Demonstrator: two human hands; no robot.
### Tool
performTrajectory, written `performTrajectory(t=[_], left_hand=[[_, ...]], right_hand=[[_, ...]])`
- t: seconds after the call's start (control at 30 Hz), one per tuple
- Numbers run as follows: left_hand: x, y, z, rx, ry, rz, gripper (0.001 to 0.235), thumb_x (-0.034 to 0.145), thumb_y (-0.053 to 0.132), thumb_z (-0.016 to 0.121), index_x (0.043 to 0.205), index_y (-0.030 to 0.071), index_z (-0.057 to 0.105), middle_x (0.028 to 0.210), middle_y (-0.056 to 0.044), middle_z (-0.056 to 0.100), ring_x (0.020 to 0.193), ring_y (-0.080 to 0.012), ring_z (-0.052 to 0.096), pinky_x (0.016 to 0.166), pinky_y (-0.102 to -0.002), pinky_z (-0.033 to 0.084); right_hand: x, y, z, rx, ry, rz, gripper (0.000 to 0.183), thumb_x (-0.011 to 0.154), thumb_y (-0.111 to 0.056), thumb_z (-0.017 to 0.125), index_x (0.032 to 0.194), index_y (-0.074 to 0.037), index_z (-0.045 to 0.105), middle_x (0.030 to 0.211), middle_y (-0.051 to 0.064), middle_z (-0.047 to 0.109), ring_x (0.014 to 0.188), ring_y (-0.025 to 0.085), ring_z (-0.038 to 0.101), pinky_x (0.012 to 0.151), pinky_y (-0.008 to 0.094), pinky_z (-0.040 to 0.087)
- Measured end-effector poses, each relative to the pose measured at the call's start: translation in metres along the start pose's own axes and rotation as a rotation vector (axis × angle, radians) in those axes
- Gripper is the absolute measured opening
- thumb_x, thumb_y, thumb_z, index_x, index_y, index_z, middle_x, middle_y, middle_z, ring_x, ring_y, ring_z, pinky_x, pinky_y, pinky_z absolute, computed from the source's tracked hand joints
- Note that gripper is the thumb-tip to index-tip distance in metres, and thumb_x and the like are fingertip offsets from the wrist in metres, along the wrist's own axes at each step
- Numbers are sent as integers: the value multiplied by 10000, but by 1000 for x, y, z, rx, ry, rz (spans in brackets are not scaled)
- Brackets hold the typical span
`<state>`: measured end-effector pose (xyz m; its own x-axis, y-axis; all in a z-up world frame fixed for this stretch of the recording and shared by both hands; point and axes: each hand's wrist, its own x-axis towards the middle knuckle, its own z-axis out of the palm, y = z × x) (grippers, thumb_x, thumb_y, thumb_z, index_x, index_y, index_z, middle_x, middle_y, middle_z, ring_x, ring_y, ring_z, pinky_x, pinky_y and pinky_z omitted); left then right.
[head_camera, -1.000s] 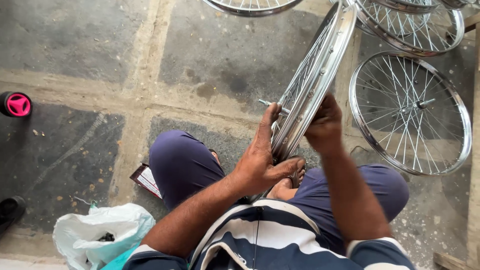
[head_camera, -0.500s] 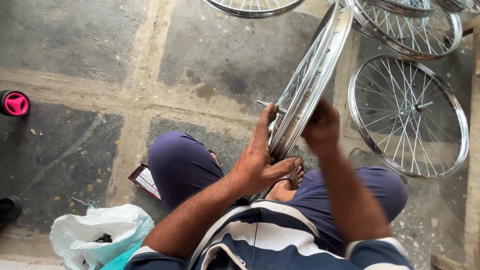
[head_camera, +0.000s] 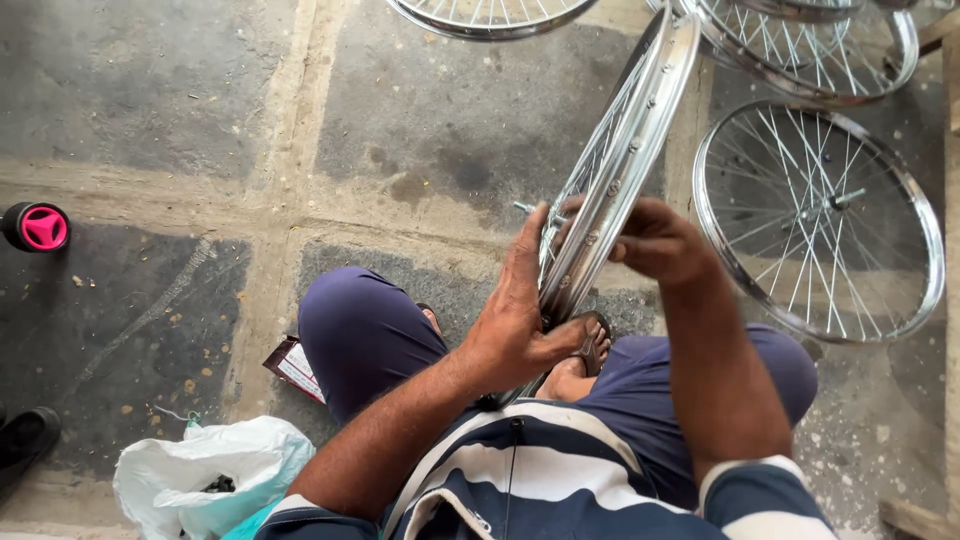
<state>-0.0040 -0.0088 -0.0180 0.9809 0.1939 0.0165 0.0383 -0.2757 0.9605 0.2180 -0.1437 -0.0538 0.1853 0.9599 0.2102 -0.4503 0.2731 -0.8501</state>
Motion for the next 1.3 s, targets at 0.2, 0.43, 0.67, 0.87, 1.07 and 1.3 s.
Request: performTrajectory(t=[0.2,0.43,0.67,0.87,1.07,1.3], left_hand=[[1,-3,-3,9,41,17,1207,891,279,771,1625,109,-173,1673,-365,104,1537,-519,280,1194,-629,384],[0,-5,1,149,94,113,1234,850,237,813,1626,70,-132,1677,-363,36,1591,-532,74,1265,-653,204],[-4,-6,-1,-33,79,61,1211,852,230,752,1644,43,-145,1695,-359,59,1600,-516,141,1263,-589,293],[-6,-3,-8,-62,99,61,1174,888,220,745,1658,51,-125,1704,-360,96,1573,-513,252,1238,-583,345],[-4,-3,-1,-97,87,41,1158,876,230,728,1666,77,-105,1681,-351,176,1530,-499,361,1195,-560,427],[-4,-4,-2,-77,55,65,1169,902,206,742,1659,87,-141,1686,-369,126,1563,-504,292,1213,-589,398]], right_hand=[[12,22,56,-963,453,-557,402,927,-161,818,1247,-21,619,1238,61,714,1134,141,706,974,284,583],[10,18,37,-641,-6,-161,315,1087,-137,705,1353,23,654,1278,173,716,1152,272,725,1027,405,620],[19,72,48,-790,541,-440,372,940,-66,763,1289,40,688,1080,126,732,944,160,733,843,319,620],[2,25,3,-195,16,-30,409,937,-70,738,1308,9,585,1277,161,654,1168,234,669,1009,373,587],[7,66,43,-1186,846,-513,194,940,-60,802,951,-68,608,918,71,739,758,132,700,726,268,558],[-26,39,20,-642,343,-391,272,966,66,751,1225,39,671,1245,208,708,1143,221,730,973,315,619]])
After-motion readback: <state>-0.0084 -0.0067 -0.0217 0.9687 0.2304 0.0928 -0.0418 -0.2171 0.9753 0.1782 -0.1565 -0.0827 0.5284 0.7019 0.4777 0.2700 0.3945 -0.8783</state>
